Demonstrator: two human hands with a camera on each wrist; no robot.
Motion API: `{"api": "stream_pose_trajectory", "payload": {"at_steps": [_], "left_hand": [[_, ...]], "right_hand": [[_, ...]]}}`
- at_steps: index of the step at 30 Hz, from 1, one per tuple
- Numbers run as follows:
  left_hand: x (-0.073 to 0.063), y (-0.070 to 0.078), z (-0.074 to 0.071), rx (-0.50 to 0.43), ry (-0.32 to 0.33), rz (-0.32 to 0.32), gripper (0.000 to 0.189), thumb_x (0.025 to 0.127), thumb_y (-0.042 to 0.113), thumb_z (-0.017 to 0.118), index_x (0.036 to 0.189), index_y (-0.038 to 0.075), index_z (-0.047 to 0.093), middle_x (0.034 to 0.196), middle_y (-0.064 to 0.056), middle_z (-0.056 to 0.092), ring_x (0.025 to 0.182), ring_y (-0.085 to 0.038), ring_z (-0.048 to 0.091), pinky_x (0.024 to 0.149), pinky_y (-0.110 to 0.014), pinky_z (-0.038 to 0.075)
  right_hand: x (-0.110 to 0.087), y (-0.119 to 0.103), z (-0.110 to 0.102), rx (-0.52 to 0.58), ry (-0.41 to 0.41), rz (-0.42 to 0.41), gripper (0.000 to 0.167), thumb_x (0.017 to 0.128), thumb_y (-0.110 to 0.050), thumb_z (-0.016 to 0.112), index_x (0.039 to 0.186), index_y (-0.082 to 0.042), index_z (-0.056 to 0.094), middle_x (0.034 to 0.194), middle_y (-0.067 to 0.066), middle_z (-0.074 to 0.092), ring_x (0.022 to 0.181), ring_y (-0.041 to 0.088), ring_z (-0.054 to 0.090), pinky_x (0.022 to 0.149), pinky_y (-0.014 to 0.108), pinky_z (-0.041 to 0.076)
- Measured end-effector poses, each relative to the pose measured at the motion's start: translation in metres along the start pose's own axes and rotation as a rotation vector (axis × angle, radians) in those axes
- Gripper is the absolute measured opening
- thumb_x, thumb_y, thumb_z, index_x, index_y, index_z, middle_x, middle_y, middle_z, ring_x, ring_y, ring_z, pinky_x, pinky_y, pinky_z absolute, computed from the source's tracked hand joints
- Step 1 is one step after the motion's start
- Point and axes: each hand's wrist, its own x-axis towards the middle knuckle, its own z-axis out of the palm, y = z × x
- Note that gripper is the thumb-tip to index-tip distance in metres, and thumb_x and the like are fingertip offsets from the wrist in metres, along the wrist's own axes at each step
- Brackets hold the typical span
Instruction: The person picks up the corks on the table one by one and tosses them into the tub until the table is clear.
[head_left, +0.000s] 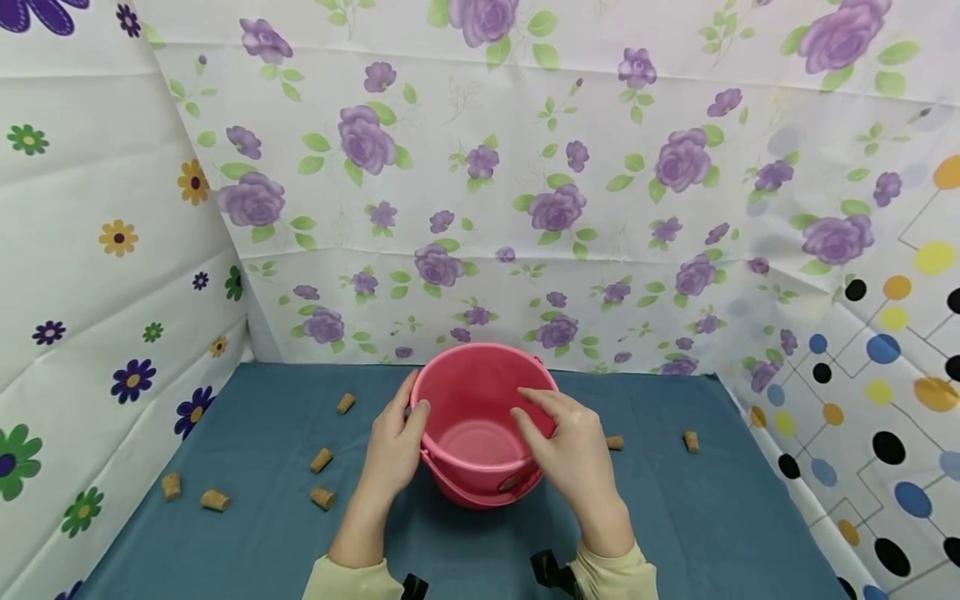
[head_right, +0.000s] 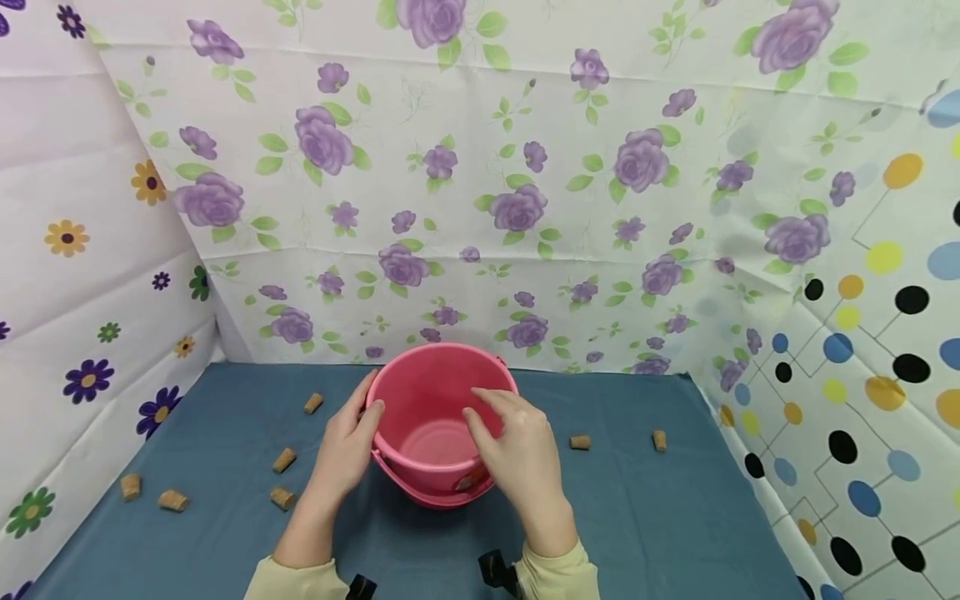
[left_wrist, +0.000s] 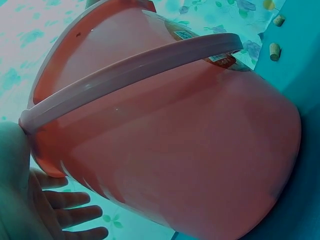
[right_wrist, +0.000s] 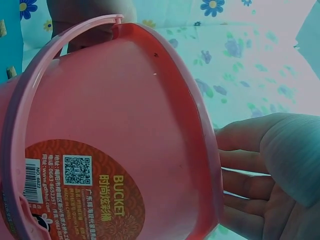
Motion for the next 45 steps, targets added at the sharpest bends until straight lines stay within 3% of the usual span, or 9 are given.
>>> {"api": "stream_pose_trajectory", "payload": {"at_steps": [2,5,9,24,28,32,35,45], "left_hand": [[0.000,0.000,0.000,0.000,0.003,-0.002,0.061,0.114,0.025,0.051,0.170,0.011,0.032,0.167,-0.015,0.042,0.126,-0.038,0.066,0.097,-0.050,0.060],[0.001,0.001,0.000,-0.001,0.004,-0.002,0.061,0.114,0.025,0.051,0.170,0.011,0.031,0.168,-0.015,0.041,0.126,-0.039,0.066,0.097,-0.050,0.060],[0.001,0.000,0.000,-0.003,0.004,-0.006,0.061,0.114,0.025,0.051,0.170,0.012,0.031,0.168,-0.015,0.040,0.128,-0.039,0.065,0.097,-0.051,0.060],[0.002,-0.002,0.002,0.000,0.001,0.003,0.061,0.114,0.026,0.051,0.170,0.011,0.032,0.167,-0.016,0.042,0.126,-0.039,0.066,0.097,-0.052,0.060],[0.001,-0.004,0.003,-0.004,-0.010,0.003,0.061,0.114,0.028,0.051,0.170,0.011,0.031,0.167,-0.016,0.041,0.125,-0.040,0.067,0.096,-0.051,0.060],[0.001,-0.005,0.003,-0.005,-0.013,0.006,0.061,0.114,0.029,0.050,0.170,0.012,0.031,0.167,-0.017,0.041,0.121,-0.041,0.068,0.094,-0.048,0.062],[0.002,-0.005,0.002,0.000,-0.007,0.008,0.061,0.114,0.029,0.050,0.170,0.013,0.032,0.167,-0.016,0.041,0.120,-0.041,0.068,0.093,-0.048,0.062],[0.002,-0.002,0.000,-0.001,-0.006,0.005,0.061,0.114,0.028,0.050,0.170,0.013,0.032,0.167,-0.016,0.041,0.120,-0.041,0.069,0.092,-0.046,0.062]], "right_hand": [[0.000,0.000,-0.001,0.001,-0.004,0.008,0.035,0.092,-0.021,0.088,0.125,-0.012,0.081,0.125,0.005,0.077,0.080,0.011,0.071,0.055,0.027,0.055],[0.001,0.000,-0.002,-0.002,-0.009,0.017,0.035,0.093,-0.021,0.087,0.126,-0.013,0.081,0.126,0.005,0.077,0.052,0.004,0.052,0.044,0.026,0.041],[0.001,0.001,-0.004,-0.017,-0.009,0.020,0.035,0.094,-0.022,0.086,0.127,-0.013,0.080,0.126,0.005,0.077,0.043,0.003,0.040,0.045,0.025,0.042],[0.000,0.004,-0.003,-0.008,-0.005,0.000,0.033,0.094,-0.022,0.086,0.126,-0.014,0.081,0.125,0.005,0.077,0.042,0.002,0.040,0.044,0.024,0.040],[-0.002,0.004,-0.002,-0.008,-0.005,-0.010,0.032,0.094,-0.021,0.086,0.125,-0.014,0.081,0.124,0.004,0.077,0.057,0.006,0.059,0.046,0.024,0.041],[-0.003,0.004,-0.004,-0.011,-0.014,0.002,0.031,0.095,-0.022,0.085,0.125,-0.013,0.081,0.125,0.005,0.077,0.054,0.007,0.056,0.047,0.024,0.043],[-0.003,0.005,-0.006,-0.006,-0.023,0.006,0.031,0.097,-0.023,0.083,0.126,-0.014,0.081,0.125,0.005,0.076,0.040,0.005,0.037,0.043,0.024,0.039],[-0.006,0.010,-0.011,-0.022,-0.009,0.006,0.029,0.097,-0.023,0.082,0.125,-0.016,0.081,0.122,0.003,0.077,0.047,0.002,0.042,0.044,0.023,0.041]]}}
